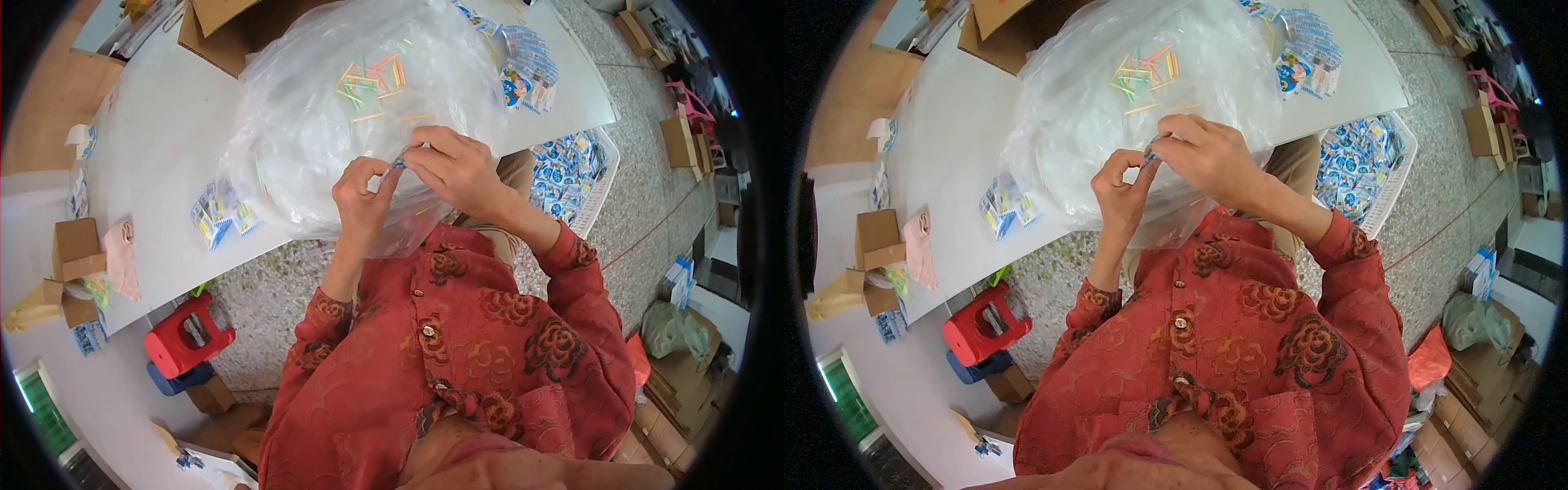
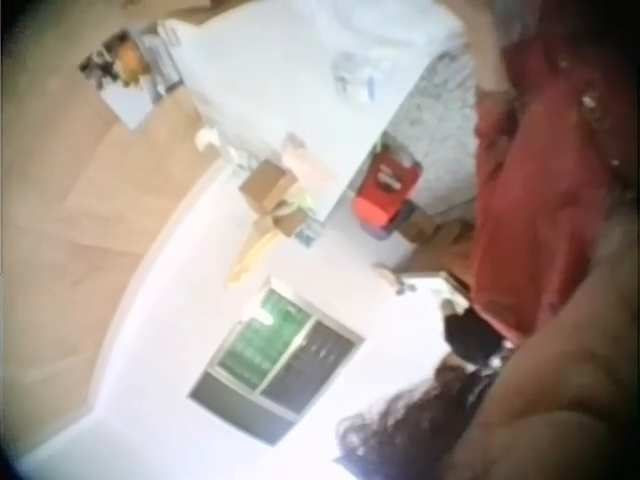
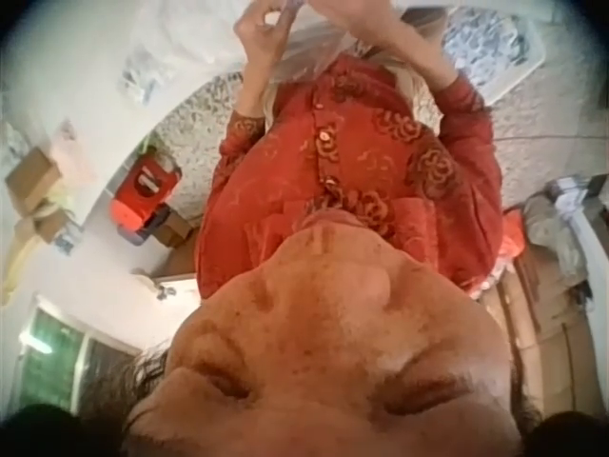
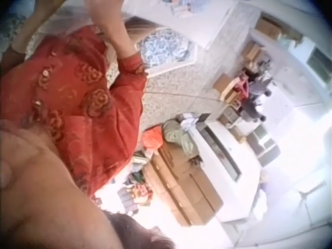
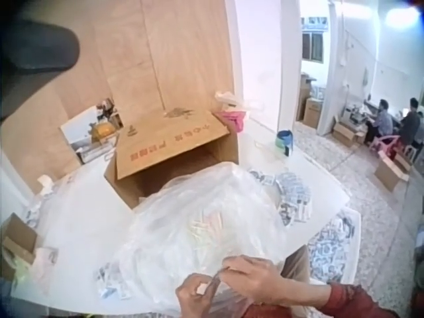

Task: Packaging colorful plastic sticks into small blue plastic packets.

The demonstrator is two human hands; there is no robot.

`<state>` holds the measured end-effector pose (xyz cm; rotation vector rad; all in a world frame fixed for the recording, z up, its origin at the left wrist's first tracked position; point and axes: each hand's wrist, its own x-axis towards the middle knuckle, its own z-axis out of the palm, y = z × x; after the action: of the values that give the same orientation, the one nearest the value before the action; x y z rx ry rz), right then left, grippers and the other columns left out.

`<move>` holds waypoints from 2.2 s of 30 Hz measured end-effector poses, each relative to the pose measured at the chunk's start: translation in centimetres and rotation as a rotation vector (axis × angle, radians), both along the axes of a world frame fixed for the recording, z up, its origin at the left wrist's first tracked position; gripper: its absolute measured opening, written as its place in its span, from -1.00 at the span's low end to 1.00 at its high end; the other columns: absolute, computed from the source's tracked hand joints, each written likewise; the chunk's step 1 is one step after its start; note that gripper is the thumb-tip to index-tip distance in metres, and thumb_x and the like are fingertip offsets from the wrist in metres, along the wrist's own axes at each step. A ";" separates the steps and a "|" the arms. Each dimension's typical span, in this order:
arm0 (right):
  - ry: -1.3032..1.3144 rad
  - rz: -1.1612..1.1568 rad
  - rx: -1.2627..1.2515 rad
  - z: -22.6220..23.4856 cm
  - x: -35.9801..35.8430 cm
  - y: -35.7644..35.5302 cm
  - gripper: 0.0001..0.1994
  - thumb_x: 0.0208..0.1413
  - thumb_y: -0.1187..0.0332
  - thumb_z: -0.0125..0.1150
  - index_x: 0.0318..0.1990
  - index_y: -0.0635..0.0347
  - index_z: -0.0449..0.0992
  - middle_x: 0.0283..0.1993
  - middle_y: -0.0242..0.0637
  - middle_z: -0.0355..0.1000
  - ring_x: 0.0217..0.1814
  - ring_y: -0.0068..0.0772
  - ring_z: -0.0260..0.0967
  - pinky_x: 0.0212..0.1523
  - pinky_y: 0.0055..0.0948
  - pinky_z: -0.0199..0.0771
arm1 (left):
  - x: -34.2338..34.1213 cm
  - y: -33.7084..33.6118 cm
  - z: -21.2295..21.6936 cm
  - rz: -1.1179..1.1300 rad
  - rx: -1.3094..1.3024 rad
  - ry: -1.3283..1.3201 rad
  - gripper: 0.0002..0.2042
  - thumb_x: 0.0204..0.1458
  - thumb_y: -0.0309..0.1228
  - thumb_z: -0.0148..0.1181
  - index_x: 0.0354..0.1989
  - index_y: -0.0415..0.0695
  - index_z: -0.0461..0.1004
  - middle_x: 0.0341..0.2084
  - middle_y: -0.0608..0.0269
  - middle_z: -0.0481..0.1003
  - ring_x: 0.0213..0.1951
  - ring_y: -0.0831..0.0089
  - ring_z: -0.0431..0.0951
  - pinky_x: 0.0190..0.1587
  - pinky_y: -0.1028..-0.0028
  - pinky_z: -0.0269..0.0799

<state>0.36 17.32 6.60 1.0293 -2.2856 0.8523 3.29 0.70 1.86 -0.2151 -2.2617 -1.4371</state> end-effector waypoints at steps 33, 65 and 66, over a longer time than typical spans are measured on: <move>-0.673 0.294 -0.229 -0.1 -2.4 -3.8 -0.86 -0.05 0.53 0.14 -0.27 0.23 0.45 -0.23 -0.20 0.45 -0.35 -0.35 0.42 -0.31 -0.51 0.45 | 0.3 -3.2 -2.1 0.048 0.118 -0.119 -0.87 -0.23 -0.65 0.22 -0.44 -0.27 0.48 -0.57 0.17 0.42 -0.50 0.38 0.45 -0.43 0.46 0.34; -0.037 0.248 0.824 -9.5 -22.8 -0.4 -0.82 -0.09 0.57 0.02 -0.27 0.18 0.30 -0.25 -0.31 0.31 -0.14 -0.27 0.35 -0.33 -0.33 0.42 | 2.0 -9.8 -8.3 0.198 0.490 -0.409 -0.82 -0.01 -0.54 0.20 -0.21 -0.26 0.50 -0.43 0.43 0.49 -0.42 0.75 0.37 -0.37 0.68 0.29; -0.038 0.275 0.817 -9.5 -22.8 -0.3 -0.83 -0.08 0.57 0.02 -0.28 0.18 0.31 -0.25 -0.32 0.32 -0.14 -0.28 0.35 -0.33 -0.33 0.42 | 2.0 -9.8 -8.5 0.196 0.486 -0.411 -0.82 -0.01 -0.54 0.20 -0.21 -0.26 0.50 -0.43 0.43 0.49 -0.42 0.75 0.37 -0.37 0.68 0.29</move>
<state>-22.41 17.05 -2.88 1.6946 -2.6070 -0.0257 5.34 -9.13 -6.62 0.4802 -2.0603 -1.9981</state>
